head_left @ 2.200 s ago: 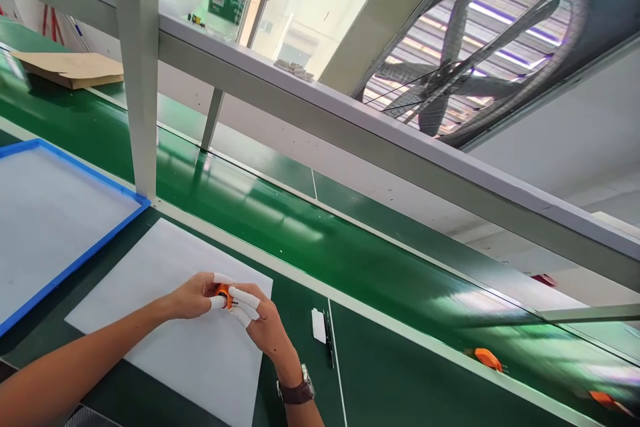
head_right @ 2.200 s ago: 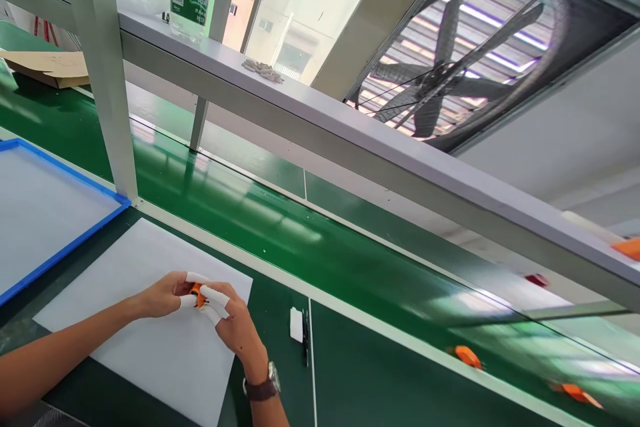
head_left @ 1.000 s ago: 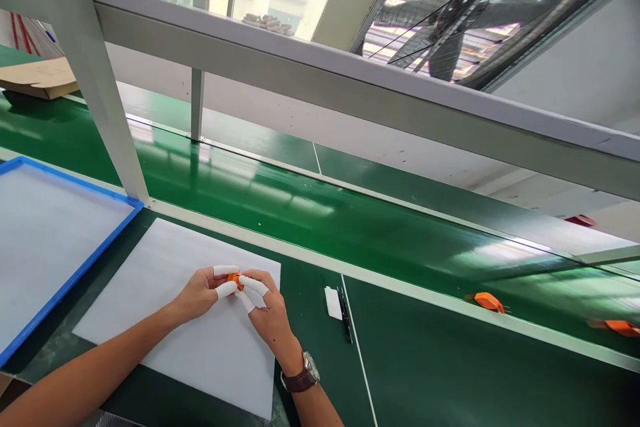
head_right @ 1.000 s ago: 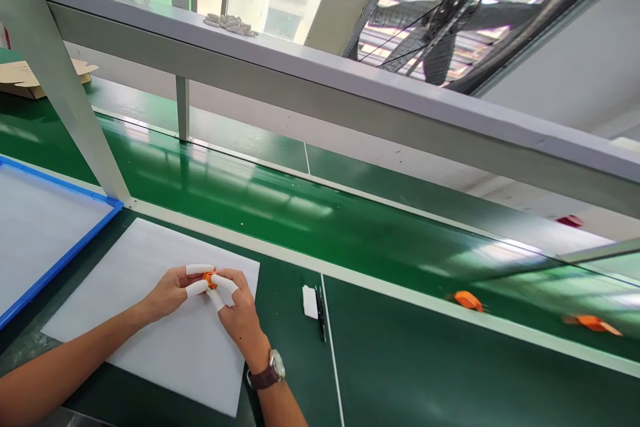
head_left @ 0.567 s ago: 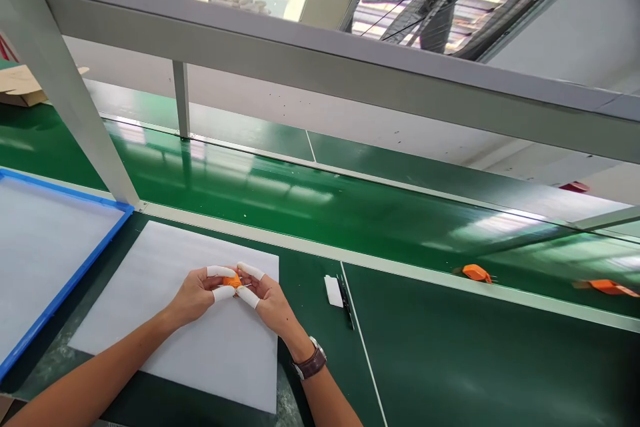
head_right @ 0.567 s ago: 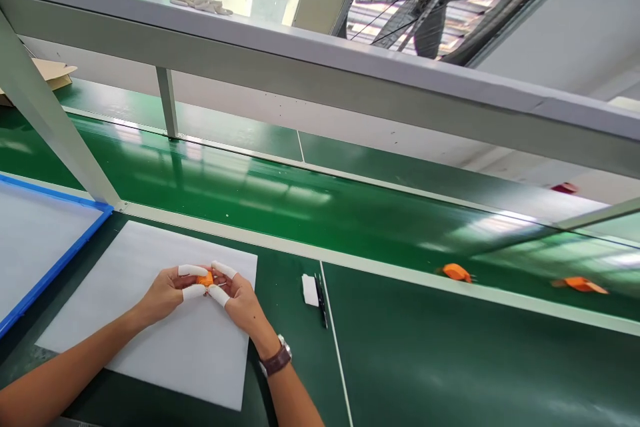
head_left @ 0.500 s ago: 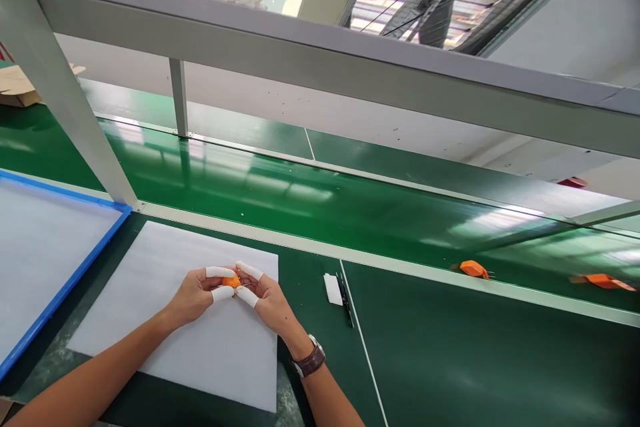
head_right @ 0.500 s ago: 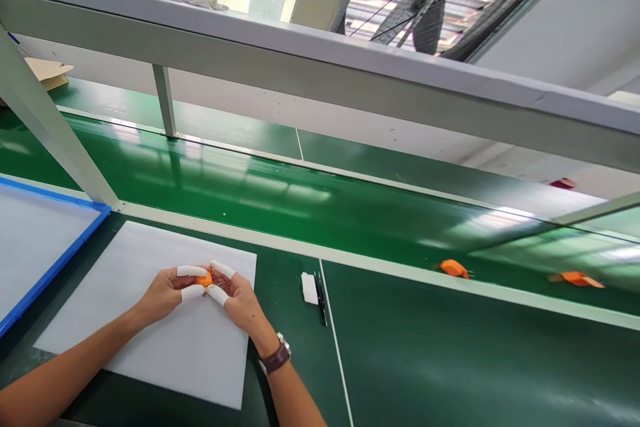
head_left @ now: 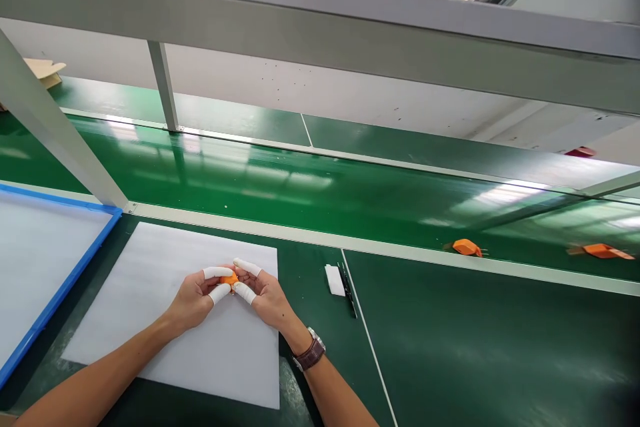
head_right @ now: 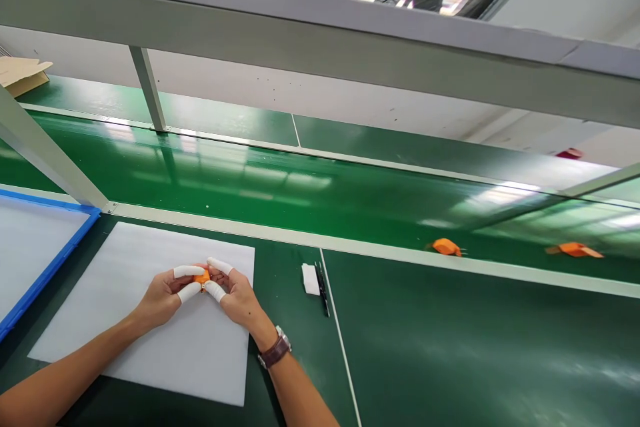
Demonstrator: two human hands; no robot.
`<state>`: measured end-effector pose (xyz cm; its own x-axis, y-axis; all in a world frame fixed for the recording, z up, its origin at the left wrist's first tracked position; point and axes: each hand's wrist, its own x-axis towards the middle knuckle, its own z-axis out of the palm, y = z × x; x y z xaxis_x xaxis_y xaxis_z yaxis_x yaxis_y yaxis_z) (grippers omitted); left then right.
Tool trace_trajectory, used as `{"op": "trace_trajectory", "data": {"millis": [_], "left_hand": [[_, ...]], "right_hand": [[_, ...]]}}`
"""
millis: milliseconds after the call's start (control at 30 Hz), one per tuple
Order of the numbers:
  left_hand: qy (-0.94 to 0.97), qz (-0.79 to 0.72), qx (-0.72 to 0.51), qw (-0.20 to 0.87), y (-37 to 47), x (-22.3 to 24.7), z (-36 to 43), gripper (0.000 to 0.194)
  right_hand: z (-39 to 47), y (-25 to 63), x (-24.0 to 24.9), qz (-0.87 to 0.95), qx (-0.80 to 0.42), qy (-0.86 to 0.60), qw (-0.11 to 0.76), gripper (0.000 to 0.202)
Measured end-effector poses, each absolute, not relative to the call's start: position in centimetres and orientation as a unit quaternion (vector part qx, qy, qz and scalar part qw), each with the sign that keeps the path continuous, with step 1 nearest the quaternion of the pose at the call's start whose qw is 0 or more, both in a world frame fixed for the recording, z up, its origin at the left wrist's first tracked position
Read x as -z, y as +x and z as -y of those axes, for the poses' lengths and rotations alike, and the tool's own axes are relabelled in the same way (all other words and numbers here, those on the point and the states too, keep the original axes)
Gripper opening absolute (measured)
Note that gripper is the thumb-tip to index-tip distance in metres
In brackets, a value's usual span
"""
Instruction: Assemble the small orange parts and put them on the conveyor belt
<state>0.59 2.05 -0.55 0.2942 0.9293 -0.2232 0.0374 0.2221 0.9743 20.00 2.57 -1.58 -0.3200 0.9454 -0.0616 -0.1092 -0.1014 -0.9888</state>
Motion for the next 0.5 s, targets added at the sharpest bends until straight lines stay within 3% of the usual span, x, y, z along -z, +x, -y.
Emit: {"op": "trace_trajectory", "data": {"millis": [200,367,500], "left_hand": [[0.496,-0.462,-0.371,0.634,0.5,0.4,-2.7,0.032],[0.463,-0.469,-0.376,0.652,0.1,-0.1,-3.2,0.038],[0.465,-0.453,-0.378,0.660,0.1,-0.3,-2.9,0.035]], "right_hand": [[-2.8,20.6,1.5,0.567,-0.614,-0.368,0.407,0.047],[-3.0,21.1,1.6,0.593,-0.534,-0.446,0.404,0.038],[-3.0,21.0,1.5,0.560,-0.578,-0.427,0.411,0.041]]}}
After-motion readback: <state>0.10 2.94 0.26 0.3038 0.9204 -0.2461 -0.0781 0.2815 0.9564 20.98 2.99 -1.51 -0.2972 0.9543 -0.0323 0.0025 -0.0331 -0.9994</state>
